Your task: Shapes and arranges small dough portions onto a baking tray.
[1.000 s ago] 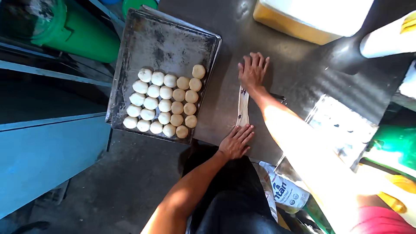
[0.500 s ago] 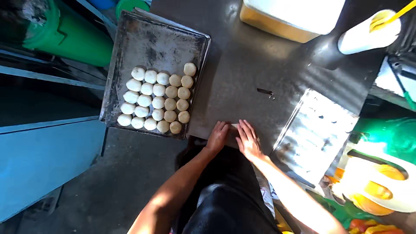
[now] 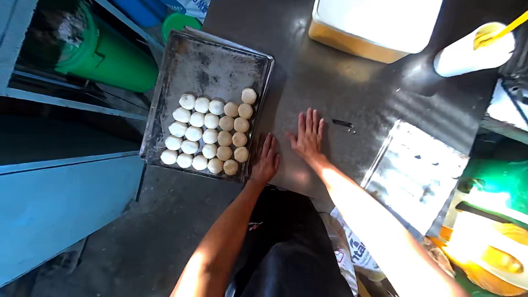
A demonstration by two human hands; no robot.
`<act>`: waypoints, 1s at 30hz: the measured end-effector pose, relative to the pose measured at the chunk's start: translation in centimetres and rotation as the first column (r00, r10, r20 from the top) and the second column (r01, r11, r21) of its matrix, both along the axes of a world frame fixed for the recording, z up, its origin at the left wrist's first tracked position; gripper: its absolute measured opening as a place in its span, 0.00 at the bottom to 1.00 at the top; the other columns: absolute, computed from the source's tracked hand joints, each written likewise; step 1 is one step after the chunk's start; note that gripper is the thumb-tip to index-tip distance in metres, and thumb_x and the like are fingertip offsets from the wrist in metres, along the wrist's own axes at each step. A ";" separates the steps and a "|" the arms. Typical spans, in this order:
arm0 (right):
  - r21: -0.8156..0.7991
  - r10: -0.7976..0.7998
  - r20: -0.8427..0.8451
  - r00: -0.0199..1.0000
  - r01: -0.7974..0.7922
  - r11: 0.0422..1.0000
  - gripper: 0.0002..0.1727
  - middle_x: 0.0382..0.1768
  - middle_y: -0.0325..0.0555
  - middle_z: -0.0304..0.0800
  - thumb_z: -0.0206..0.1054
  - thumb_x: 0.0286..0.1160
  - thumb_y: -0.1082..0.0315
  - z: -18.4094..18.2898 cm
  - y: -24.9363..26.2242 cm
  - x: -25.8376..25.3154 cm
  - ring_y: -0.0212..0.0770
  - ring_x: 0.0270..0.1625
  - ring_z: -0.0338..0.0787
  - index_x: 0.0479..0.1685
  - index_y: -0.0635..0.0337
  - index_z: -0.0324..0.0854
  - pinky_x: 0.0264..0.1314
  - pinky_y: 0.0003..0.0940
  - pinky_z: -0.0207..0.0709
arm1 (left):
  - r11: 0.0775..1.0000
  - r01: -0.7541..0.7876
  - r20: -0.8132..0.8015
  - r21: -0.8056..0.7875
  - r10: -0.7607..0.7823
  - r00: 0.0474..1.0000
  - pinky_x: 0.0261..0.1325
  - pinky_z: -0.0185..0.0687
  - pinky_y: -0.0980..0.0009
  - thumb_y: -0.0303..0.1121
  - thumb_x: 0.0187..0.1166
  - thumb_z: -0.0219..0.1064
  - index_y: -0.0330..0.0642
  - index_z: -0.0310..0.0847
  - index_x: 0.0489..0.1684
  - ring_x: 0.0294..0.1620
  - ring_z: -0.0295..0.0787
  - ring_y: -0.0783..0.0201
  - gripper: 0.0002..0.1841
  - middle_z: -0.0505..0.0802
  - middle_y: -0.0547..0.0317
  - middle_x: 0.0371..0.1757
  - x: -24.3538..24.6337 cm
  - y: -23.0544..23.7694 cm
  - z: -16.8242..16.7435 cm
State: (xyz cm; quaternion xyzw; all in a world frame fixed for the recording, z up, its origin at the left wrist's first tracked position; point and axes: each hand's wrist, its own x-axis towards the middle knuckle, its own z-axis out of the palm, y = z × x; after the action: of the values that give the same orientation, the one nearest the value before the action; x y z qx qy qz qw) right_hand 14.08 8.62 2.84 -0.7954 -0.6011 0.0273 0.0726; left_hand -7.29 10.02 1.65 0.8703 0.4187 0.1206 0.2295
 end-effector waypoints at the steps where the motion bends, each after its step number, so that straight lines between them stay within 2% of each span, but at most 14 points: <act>1: -0.014 -0.004 0.007 1.000 0.004 1.000 0.54 0.96 0.64 0.34 0.41 0.83 0.29 0.0 1.2 0.6 0.60 0.98 0.35 0.95 0.66 0.42 0.95 0.70 0.32 | 1.000 -0.001 -0.002 0.024 0.001 1.000 0.97 0.36 0.43 0.44 0.89 0.54 0.45 0.59 0.92 0.97 0.43 0.56 0.32 0.56 0.55 0.96 0.0 0.3 -0.2; 4: -0.047 -0.012 -0.045 0.999 0.010 0.999 0.50 0.96 0.62 0.35 0.42 0.87 0.35 1.1 -3.5 -2.5 0.56 0.98 0.36 0.95 0.69 0.41 0.97 0.64 0.34 | 1.000 0.008 0.011 -0.014 -0.008 1.000 0.97 0.37 0.43 0.44 0.89 0.54 0.48 0.58 0.93 0.98 0.41 0.57 0.32 0.54 0.56 0.97 -0.6 -0.4 -0.1; 6: -0.061 0.027 -0.070 0.997 -0.031 0.998 0.49 0.94 0.62 0.49 0.45 0.84 0.34 1.3 -10.6 -6.1 0.58 0.96 0.48 0.92 0.68 0.53 0.96 0.63 0.44 | 0.998 -0.004 0.013 -0.060 0.005 1.000 0.95 0.52 0.49 0.47 0.90 0.53 0.50 0.56 0.94 0.97 0.47 0.59 0.32 0.52 0.59 0.97 -0.3 0.1 -0.2; 9: -0.136 0.087 -0.113 0.990 -0.102 0.985 0.51 0.92 0.65 0.54 0.42 0.84 0.31 2.6 -16.4 -8.7 0.60 0.95 0.53 0.91 0.68 0.56 0.95 0.63 0.46 | 0.995 -0.008 0.019 -0.101 0.010 1.000 0.94 0.54 0.50 0.47 0.90 0.52 0.48 0.57 0.93 0.96 0.49 0.57 0.32 0.54 0.58 0.97 -0.3 0.3 -0.5; 12: -0.096 0.071 -0.014 0.997 -0.072 0.993 0.49 0.91 0.68 0.56 0.38 0.86 0.32 1.7 -9.4 -5.4 0.65 0.94 0.53 0.90 0.68 0.58 0.92 0.71 0.44 | 0.997 -0.006 0.010 -0.079 0.007 1.000 0.92 0.59 0.51 0.46 0.89 0.52 0.47 0.60 0.92 0.95 0.54 0.57 0.31 0.55 0.57 0.97 -0.3 0.0 -0.3; 14: -0.063 0.008 0.054 0.999 -0.004 0.998 0.52 0.93 0.68 0.46 0.40 0.83 0.29 0.7 -1.6 -1.6 0.66 0.95 0.45 0.93 0.66 0.52 0.91 0.75 0.38 | 0.998 -0.006 -0.009 -0.059 0.006 1.000 0.94 0.50 0.47 0.45 0.89 0.53 0.47 0.59 0.92 0.96 0.50 0.57 0.31 0.55 0.56 0.97 0.0 0.8 0.1; 16: -0.034 -0.056 0.049 0.997 0.058 0.998 0.53 0.95 0.67 0.35 0.40 0.84 0.29 -0.1 2.7 1.0 0.66 0.97 0.35 0.95 0.65 0.44 0.91 0.77 0.31 | 0.998 0.006 -0.032 -0.062 -0.008 0.999 0.92 0.56 0.49 0.44 0.89 0.53 0.47 0.57 0.93 0.95 0.52 0.57 0.32 0.54 0.56 0.97 -0.3 0.2 0.2; 18: -0.010 -0.064 0.029 0.998 0.065 0.998 0.48 0.97 0.59 0.31 0.37 0.88 0.35 0.2 2.8 1.0 0.59 0.98 0.30 0.96 0.64 0.40 0.95 0.70 0.28 | 0.999 0.018 -0.015 -0.043 -0.019 1.000 0.97 0.41 0.45 0.45 0.89 0.52 0.48 0.55 0.94 0.97 0.43 0.58 0.33 0.52 0.57 0.97 -0.4 0.2 -0.1; 19: -0.011 -0.027 0.021 0.999 0.028 1.000 0.46 0.97 0.57 0.33 0.36 0.89 0.37 0.7 1.1 -0.1 0.56 0.98 0.32 0.96 0.64 0.41 0.96 0.68 0.31 | 0.999 0.016 0.000 -0.029 -0.016 1.000 0.97 0.39 0.45 0.46 0.89 0.52 0.49 0.56 0.94 0.98 0.42 0.58 0.32 0.53 0.58 0.97 -0.4 0.4 -0.1; 21: -0.078 0.055 -0.023 0.998 -0.057 0.995 0.46 0.97 0.53 0.40 0.39 0.87 0.36 1.2 -6.2 -3.8 0.53 0.98 0.38 0.95 0.61 0.48 0.97 0.64 0.37 | 0.999 0.004 0.027 -0.040 -0.003 1.000 0.97 0.40 0.45 0.46 0.89 0.53 0.50 0.57 0.93 0.98 0.42 0.59 0.32 0.54 0.59 0.97 -0.5 0.2 -0.2; 23: -0.169 0.114 -0.078 0.990 -0.126 0.978 0.49 0.94 0.56 0.50 0.42 0.84 0.32 2.3 -14.3 -7.5 0.55 0.97 0.48 0.94 0.63 0.53 0.96 0.64 0.43 | 0.999 0.000 0.035 -0.054 0.002 0.999 0.97 0.43 0.45 0.47 0.89 0.53 0.51 0.58 0.93 0.97 0.42 0.59 0.32 0.54 0.60 0.97 -0.5 0.3 -0.4; 25: -0.216 0.156 -0.126 0.980 -0.181 0.960 0.49 0.94 0.59 0.50 0.41 0.84 0.31 3.3 -17.6 -8.6 0.57 0.96 0.49 0.93 0.63 0.53 0.96 0.63 0.43 | 0.997 -0.006 0.029 -0.073 0.008 1.000 0.95 0.48 0.47 0.46 0.89 0.54 0.51 0.58 0.93 0.97 0.45 0.59 0.32 0.53 0.60 0.97 -0.5 0.3 -0.4; 28: -0.158 0.150 -0.066 0.986 -0.159 0.975 0.40 0.93 0.56 0.55 0.39 0.88 0.36 2.3 -12.1 -5.9 0.64 0.95 0.49 0.92 0.50 0.61 0.92 0.73 0.42 | 0.995 0.003 0.006 -0.096 -0.002 1.000 0.90 0.62 0.51 0.45 0.89 0.54 0.48 0.57 0.93 0.95 0.53 0.57 0.32 0.52 0.58 0.97 -0.4 0.1 -0.2; 30: -0.145 0.112 -0.020 0.993 -0.114 0.983 0.36 0.95 0.54 0.47 0.40 0.88 0.35 1.2 -5.2 -3.1 0.68 0.96 0.42 0.93 0.35 0.59 0.89 0.80 0.36 | 0.997 0.006 -0.006 -0.079 -0.006 1.000 0.92 0.56 0.47 0.45 0.88 0.54 0.47 0.58 0.93 0.95 0.51 0.55 0.32 0.54 0.56 0.97 -0.2 0.3 -0.1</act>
State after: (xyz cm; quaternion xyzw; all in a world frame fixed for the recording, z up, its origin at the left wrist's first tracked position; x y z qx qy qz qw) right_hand 10.96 3.42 4.01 -0.7630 -0.6412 0.0801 0.0159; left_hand -7.51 10.28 1.57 0.8622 0.4212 0.1008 0.2627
